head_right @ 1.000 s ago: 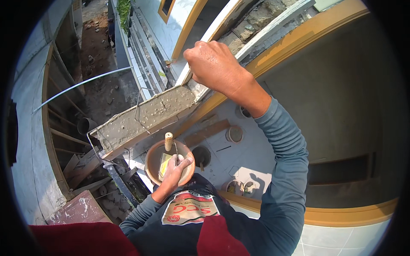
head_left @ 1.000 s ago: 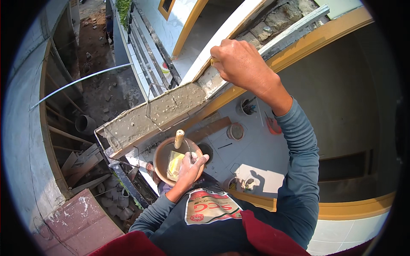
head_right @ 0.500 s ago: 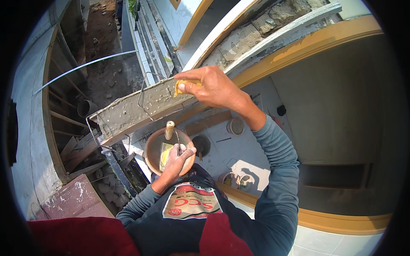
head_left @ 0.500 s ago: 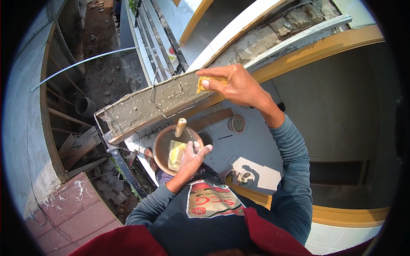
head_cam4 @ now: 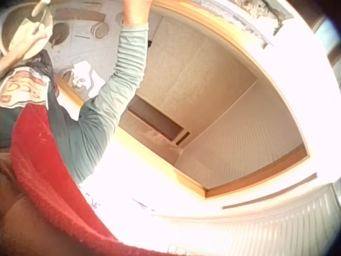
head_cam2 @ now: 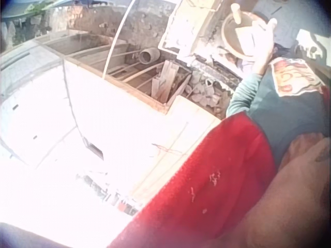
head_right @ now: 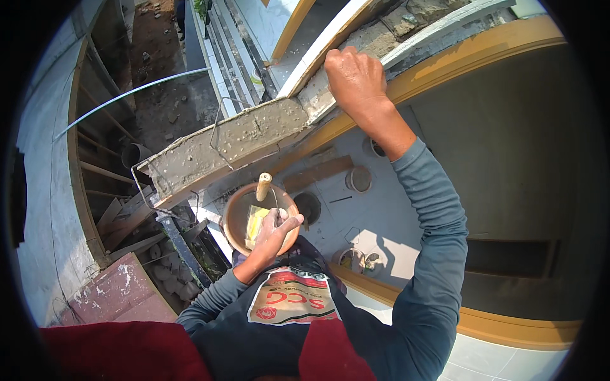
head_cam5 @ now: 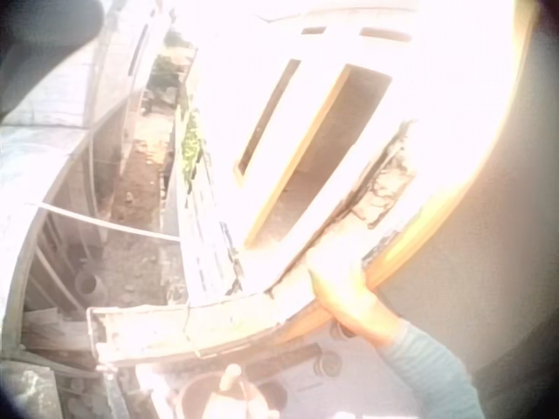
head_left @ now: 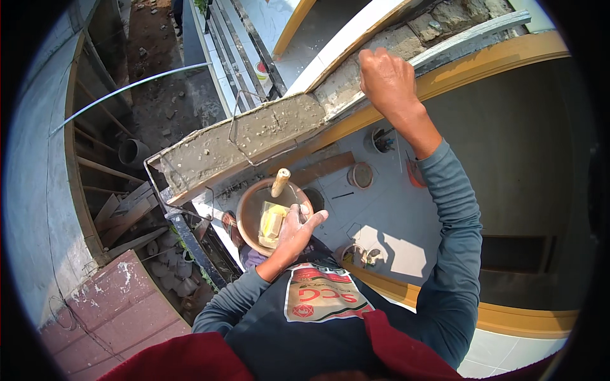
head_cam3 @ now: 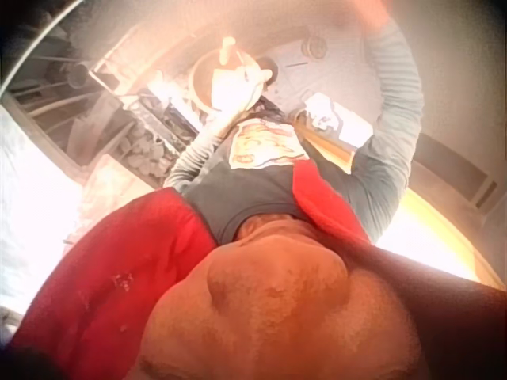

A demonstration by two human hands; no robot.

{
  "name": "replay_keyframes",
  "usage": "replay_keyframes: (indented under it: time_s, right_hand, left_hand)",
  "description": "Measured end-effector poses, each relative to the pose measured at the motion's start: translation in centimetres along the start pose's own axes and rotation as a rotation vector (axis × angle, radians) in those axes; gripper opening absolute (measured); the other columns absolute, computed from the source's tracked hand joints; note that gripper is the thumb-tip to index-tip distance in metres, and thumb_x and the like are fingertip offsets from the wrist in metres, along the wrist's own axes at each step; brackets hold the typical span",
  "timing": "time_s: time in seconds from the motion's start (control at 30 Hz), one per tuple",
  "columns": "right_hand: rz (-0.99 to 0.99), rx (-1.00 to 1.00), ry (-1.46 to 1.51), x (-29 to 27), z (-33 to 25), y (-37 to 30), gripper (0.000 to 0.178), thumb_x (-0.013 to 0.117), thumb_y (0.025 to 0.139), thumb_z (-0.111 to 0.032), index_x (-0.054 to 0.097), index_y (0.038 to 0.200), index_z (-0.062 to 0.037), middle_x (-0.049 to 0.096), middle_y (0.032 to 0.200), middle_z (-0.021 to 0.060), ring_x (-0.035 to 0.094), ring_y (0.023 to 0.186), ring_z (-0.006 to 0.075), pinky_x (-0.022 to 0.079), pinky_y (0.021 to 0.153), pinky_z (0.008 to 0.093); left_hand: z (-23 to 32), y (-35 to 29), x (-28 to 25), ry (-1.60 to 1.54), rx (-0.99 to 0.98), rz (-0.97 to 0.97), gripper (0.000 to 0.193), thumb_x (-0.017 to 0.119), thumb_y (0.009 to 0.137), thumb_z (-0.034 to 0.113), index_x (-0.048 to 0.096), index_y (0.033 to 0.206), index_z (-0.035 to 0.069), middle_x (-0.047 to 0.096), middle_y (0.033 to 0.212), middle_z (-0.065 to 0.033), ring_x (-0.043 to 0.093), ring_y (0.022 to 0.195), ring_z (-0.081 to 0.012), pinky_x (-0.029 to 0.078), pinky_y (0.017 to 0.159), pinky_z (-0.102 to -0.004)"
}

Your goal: The person prepares a window ledge by nailing wooden supports into the frame with a hammer, applying mortar from a bucket using a trowel, and smoothing the material with a sponge.

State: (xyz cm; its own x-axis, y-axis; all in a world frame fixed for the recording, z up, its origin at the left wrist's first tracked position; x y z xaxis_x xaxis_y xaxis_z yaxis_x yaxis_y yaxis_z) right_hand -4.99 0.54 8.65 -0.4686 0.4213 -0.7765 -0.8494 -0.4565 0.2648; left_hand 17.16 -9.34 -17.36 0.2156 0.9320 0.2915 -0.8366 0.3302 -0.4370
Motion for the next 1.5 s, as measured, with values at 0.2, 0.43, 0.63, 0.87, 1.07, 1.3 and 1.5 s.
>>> replay_keyframes:
  time_s: [0.2, 0.43, 0.63, 0.87, 1.07, 1.3, 1.5]
  right_hand:
    - [0.058, -0.152, 0.575, -6.3, -2.6, -2.3, 0.018, 0.069, 0.085, -0.020, 0.067, 0.090, -0.0034, 0.066, 0.076, 0.0184, 0.068, 0.071, 0.0369, 0.055, 0.062, 0.0461]
    - [-0.190, -0.373, 0.610, -7.8, -8.7, -3.1, 0.021, 0.072, 0.084, -0.022, 0.066, 0.086, -0.0028, 0.065, 0.072, 0.0197, 0.067, 0.069, 0.0356, 0.054, 0.061, 0.0448]
    - [0.157, -0.132, -0.175, -6.4, 4.9, 3.7, 0.007, 0.065, 0.076, -0.007, 0.071, 0.074, -0.0050, 0.069, 0.073, 0.0154, 0.071, 0.073, 0.0328, 0.059, 0.062, 0.0408]
    - [0.190, -0.004, 0.235, -15.7, 8.4, 2.6, 0.017, 0.063, 0.084, -0.017, 0.073, 0.089, -0.0044, 0.069, 0.075, 0.0144, 0.069, 0.072, 0.0308, 0.056, 0.072, 0.0414]
    - [0.230, -0.041, 0.240, -21.1, 16.1, 6.0, 0.025, 0.067, 0.086, -0.025, 0.074, 0.097, -0.0040, 0.071, 0.082, 0.0145, 0.068, 0.069, 0.0282, 0.056, 0.070, 0.0364]
    - [-0.068, 0.215, 0.254, -21.9, 26.0, 11.8, 0.025, 0.066, 0.087, -0.025, 0.074, 0.098, -0.0037, 0.071, 0.083, 0.0142, 0.068, 0.070, 0.0272, 0.056, 0.071, 0.0359]
    - [-0.183, 0.266, 0.252, -19.7, 27.2, 12.5, 0.025, 0.066, 0.087, -0.024, 0.074, 0.099, -0.0034, 0.071, 0.083, 0.0140, 0.068, 0.071, 0.0263, 0.056, 0.071, 0.0354]
  left_hand:
    - [-0.6, 0.9, 0.3, 0.039, -0.012, -0.037, 0.060, 0.070, 0.079, 0.052, 0.051, 0.096, -0.003, 0.056, 0.089, -0.0147, 0.054, 0.086, -0.0252, 0.044, 0.080, -0.0379]
    - [-0.9, 1.1, 0.6, 0.065, -0.036, -0.070, 0.062, 0.071, 0.078, 0.053, 0.053, 0.097, -0.003, 0.057, 0.092, -0.0137, 0.055, 0.087, -0.0236, 0.044, 0.080, -0.0355]
    - [-0.4, 0.2, 1.3, 0.047, -0.031, -0.110, 0.053, 0.072, 0.080, 0.046, 0.052, 0.096, -0.001, 0.053, 0.089, -0.0090, 0.051, 0.085, -0.0185, 0.042, 0.078, -0.0317]
    - [0.9, 0.2, 0.8, -0.006, -0.042, -0.106, 0.043, 0.073, 0.081, 0.038, 0.050, 0.089, 0.003, 0.048, 0.085, -0.0048, 0.046, 0.080, -0.0135, 0.040, 0.072, -0.0272]
    - [0.1, 1.0, 0.4, 0.048, -0.088, -0.107, 0.051, 0.074, 0.077, 0.046, 0.051, 0.088, 0.002, 0.051, 0.085, -0.0068, 0.049, 0.081, -0.0183, 0.041, 0.076, -0.0315]
    - [-0.4, 1.1, 0.2, -0.003, -0.089, -0.093, 0.048, 0.074, 0.078, 0.044, 0.051, 0.086, 0.002, 0.050, 0.082, -0.0051, 0.048, 0.078, -0.0167, 0.041, 0.073, -0.0309]
    - [0.2, 1.3, -0.1, -0.022, -0.096, -0.071, 0.047, 0.075, 0.079, 0.042, 0.052, 0.087, 0.002, 0.050, 0.081, -0.0049, 0.048, 0.077, -0.0162, 0.041, 0.073, -0.0307]
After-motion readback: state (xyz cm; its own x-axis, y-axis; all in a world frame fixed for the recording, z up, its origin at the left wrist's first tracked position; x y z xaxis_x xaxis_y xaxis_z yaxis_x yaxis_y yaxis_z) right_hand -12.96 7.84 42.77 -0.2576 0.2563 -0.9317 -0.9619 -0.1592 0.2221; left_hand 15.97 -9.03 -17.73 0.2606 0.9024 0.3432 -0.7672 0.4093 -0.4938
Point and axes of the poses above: each hand's wrist, its own y-axis towards the middle knuckle, its own x-axis out of the palm, z = x × y, the point moved 6 cm from there along y, towards the middle knuckle
